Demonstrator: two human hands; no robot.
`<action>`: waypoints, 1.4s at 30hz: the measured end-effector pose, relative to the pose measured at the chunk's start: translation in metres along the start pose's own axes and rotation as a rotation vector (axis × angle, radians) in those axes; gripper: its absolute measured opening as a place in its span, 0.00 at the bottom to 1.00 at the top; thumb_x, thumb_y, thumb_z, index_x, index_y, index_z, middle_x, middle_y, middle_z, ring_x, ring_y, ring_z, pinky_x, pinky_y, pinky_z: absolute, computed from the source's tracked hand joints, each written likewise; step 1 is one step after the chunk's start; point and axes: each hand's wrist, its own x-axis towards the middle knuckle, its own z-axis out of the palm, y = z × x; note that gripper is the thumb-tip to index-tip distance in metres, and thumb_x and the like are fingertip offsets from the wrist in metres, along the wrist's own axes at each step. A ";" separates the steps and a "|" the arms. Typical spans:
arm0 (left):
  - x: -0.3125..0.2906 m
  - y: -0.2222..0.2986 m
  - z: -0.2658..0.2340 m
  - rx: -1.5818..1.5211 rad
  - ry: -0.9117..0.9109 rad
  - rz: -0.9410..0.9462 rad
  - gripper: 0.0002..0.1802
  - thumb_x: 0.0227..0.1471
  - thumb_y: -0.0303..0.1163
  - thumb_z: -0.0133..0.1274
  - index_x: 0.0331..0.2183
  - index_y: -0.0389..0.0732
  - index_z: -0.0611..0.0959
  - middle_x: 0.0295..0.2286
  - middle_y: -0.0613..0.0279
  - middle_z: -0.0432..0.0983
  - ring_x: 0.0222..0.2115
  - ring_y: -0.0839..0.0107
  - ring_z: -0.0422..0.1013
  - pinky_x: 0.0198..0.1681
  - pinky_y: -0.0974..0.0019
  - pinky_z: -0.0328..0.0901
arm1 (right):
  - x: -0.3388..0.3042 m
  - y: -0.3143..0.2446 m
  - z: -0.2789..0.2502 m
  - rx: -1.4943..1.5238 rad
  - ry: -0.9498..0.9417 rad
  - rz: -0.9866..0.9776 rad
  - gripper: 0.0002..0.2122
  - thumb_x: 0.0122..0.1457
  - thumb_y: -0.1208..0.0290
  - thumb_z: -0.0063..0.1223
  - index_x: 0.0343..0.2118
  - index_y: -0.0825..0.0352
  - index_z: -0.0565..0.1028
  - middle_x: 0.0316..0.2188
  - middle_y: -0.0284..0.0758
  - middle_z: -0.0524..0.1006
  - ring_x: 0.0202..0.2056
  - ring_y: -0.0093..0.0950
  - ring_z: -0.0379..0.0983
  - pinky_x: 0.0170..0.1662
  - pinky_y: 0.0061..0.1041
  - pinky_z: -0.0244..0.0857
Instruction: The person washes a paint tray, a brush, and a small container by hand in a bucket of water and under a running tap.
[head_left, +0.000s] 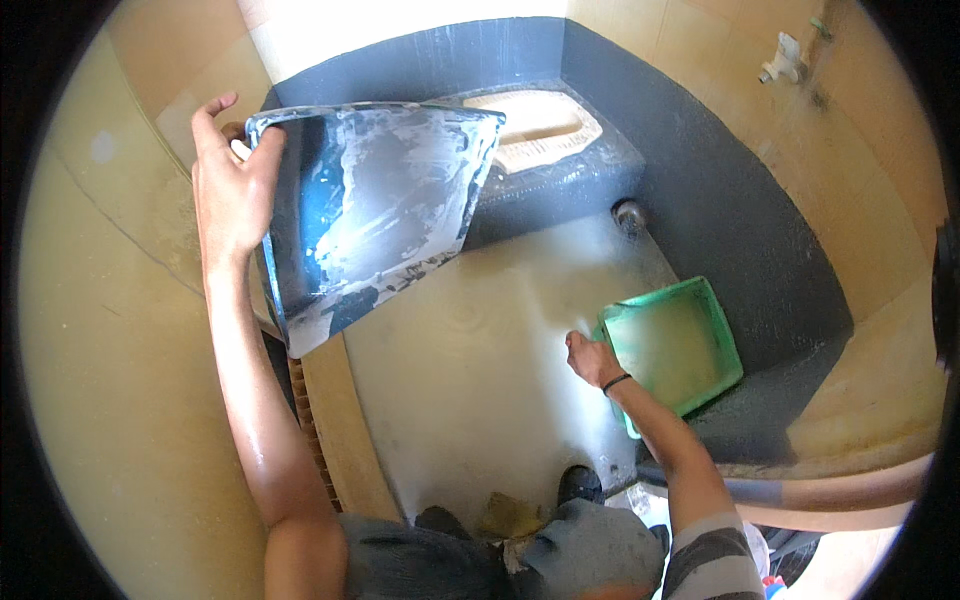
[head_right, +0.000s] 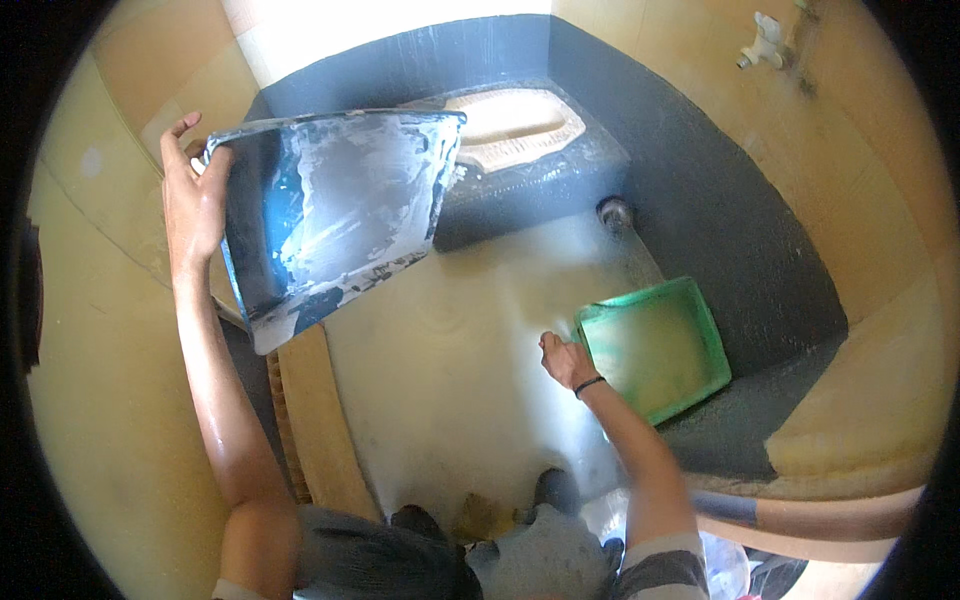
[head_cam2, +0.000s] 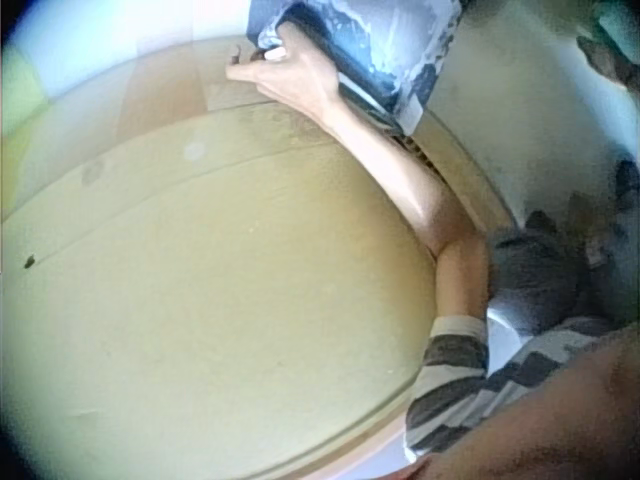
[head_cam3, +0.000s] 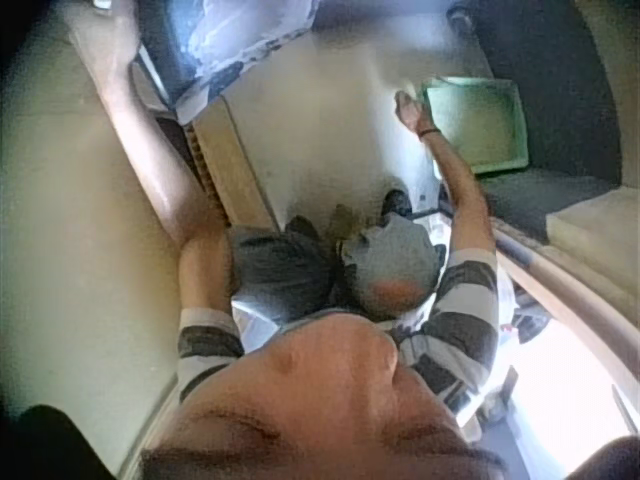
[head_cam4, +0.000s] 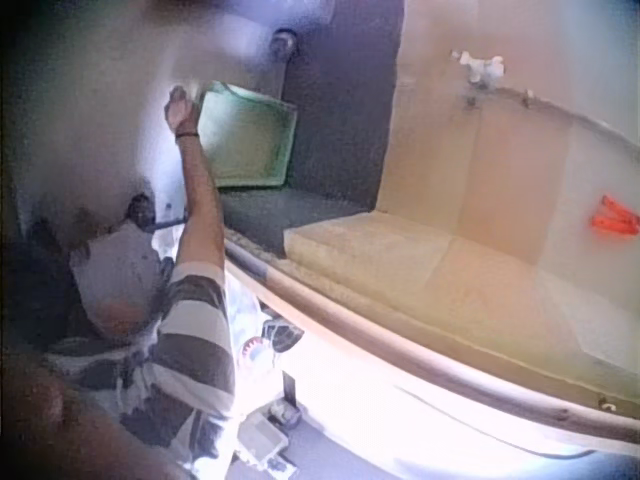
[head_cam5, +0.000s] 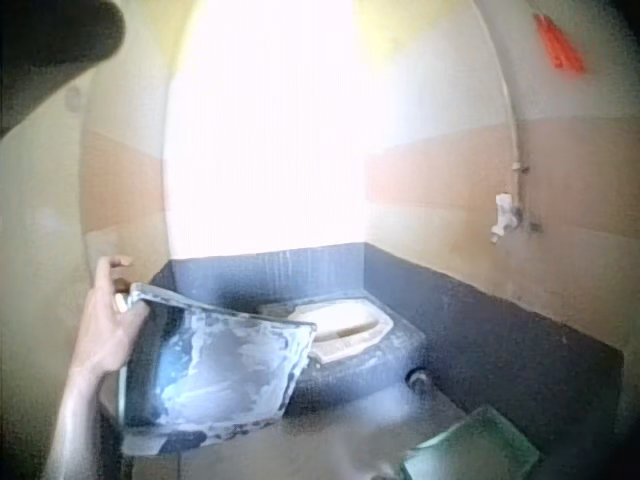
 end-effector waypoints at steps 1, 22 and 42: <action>0.000 -0.001 0.001 0.018 -0.004 -0.011 0.35 0.53 0.39 0.56 0.59 0.34 0.67 0.39 0.42 0.80 0.34 0.60 0.78 0.43 0.58 0.70 | -0.002 -0.003 -0.003 0.060 0.038 -0.011 0.09 0.62 0.71 0.47 0.43 0.67 0.67 0.34 0.48 0.80 0.31 0.51 0.78 0.35 0.47 0.73; 0.012 -0.043 0.012 0.113 0.017 0.056 0.32 0.60 0.45 0.49 0.61 0.40 0.68 0.58 0.40 0.67 0.56 0.49 0.69 0.63 0.51 0.59 | -0.120 0.101 -0.033 1.379 0.950 0.990 0.10 0.69 0.66 0.52 0.45 0.69 0.74 0.46 0.37 0.79 0.38 0.34 0.83 0.37 0.31 0.79; 0.022 -0.073 0.009 0.032 0.041 0.158 0.32 0.64 0.48 0.45 0.62 0.38 0.68 0.59 0.44 0.66 0.60 0.56 0.64 0.65 0.54 0.54 | -0.098 0.155 0.026 0.239 0.289 1.304 0.39 0.55 0.53 0.66 0.64 0.70 0.64 0.58 0.53 0.71 0.62 0.45 0.67 0.63 0.36 0.62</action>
